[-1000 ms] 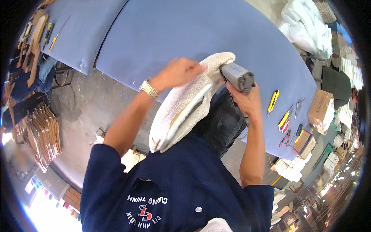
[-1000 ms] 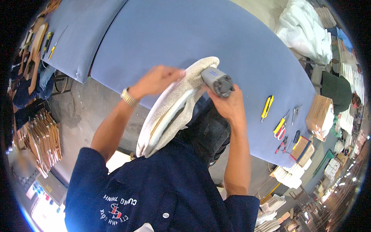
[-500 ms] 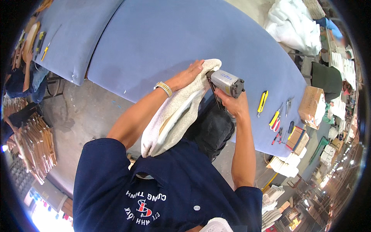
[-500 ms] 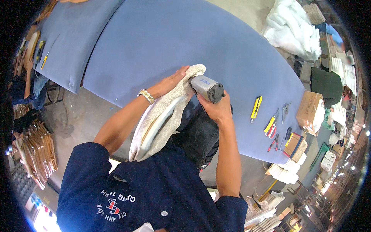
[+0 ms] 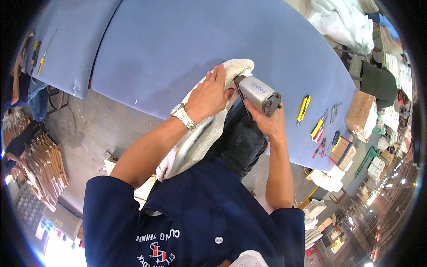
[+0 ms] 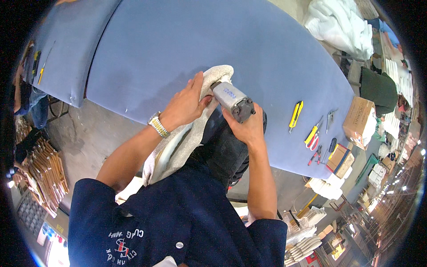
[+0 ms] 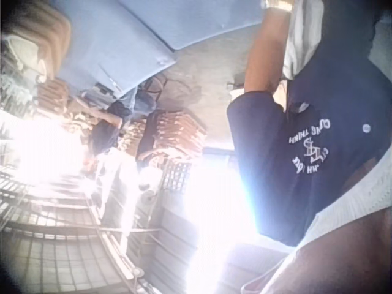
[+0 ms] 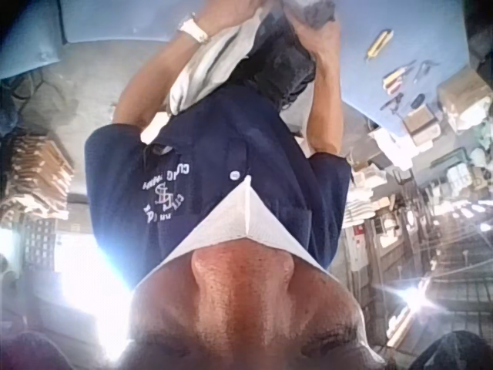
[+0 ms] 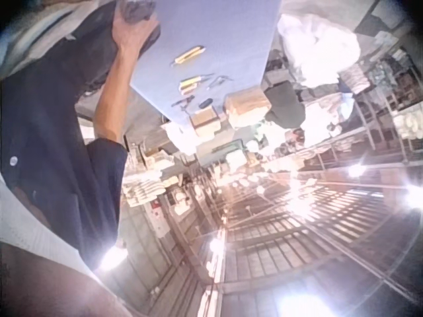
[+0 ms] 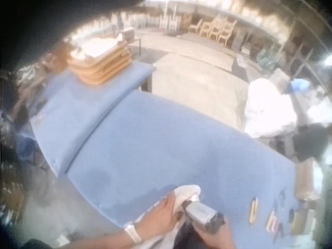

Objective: The person folds a white fabric cover over a curved wooden frame, trims excess fabric with a utility knife, and secures the fabric using a staple gun. The person repeats this process on multiple sections of the frame.

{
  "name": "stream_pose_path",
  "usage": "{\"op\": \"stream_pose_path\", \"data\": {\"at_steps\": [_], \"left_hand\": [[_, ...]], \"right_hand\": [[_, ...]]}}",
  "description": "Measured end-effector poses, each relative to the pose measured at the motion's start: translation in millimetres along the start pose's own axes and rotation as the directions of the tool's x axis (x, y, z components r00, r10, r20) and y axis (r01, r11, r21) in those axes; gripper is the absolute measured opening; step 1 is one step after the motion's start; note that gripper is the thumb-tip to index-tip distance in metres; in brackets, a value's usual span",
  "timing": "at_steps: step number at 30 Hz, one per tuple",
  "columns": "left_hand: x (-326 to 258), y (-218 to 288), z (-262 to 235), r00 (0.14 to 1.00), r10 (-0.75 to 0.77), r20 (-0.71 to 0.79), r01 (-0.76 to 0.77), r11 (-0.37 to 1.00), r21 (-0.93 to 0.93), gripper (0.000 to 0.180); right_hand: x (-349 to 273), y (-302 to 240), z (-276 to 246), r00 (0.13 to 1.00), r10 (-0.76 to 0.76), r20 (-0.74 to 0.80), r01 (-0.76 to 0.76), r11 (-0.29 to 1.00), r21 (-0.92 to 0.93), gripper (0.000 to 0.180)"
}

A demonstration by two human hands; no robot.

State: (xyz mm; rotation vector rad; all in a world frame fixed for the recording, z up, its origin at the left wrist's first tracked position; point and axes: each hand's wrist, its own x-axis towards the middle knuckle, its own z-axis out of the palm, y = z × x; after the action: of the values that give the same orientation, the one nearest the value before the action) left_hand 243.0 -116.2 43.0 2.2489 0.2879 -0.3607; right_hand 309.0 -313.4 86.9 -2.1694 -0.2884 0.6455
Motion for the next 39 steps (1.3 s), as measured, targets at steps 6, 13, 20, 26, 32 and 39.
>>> {"op": "stream_pose_path", "data": {"at_steps": [6,13,20,26,32,39], "left_hand": [[-2,15,-14,0.995,-0.072,0.074,0.072,0.997,-0.005,0.075],[-8,11,5,0.998,0.007,-0.065,-0.004,0.999,0.052,0.074],[-2,15,5,0.997,-0.026,-0.079,0.028,0.999,0.017,0.074],[-6,14,6,0.999,-0.018,-0.029,0.019,0.999,0.037,0.076],[-12,15,11,0.999,-0.019,-0.046,0.02,0.999,0.026,0.08],[-11,10,23,0.977,0.111,-0.184,-0.083,0.984,0.156,0.086]], "right_hand": [[-10,-1,-5,0.997,-0.054,0.054,0.055,0.998,-0.021,0.027],[-12,4,-10,0.991,-0.088,0.097,0.094,0.994,-0.055,0.025],[-18,22,6,0.988,-0.155,-0.009,0.155,0.988,0.0,0.028],[-27,22,2,0.992,-0.118,0.041,0.115,0.991,0.071,0.031],[-27,15,-3,0.985,-0.152,0.083,0.154,0.988,-0.03,0.031],[-29,10,1,0.981,-0.186,0.049,0.189,0.98,-0.059,0.034]]}}
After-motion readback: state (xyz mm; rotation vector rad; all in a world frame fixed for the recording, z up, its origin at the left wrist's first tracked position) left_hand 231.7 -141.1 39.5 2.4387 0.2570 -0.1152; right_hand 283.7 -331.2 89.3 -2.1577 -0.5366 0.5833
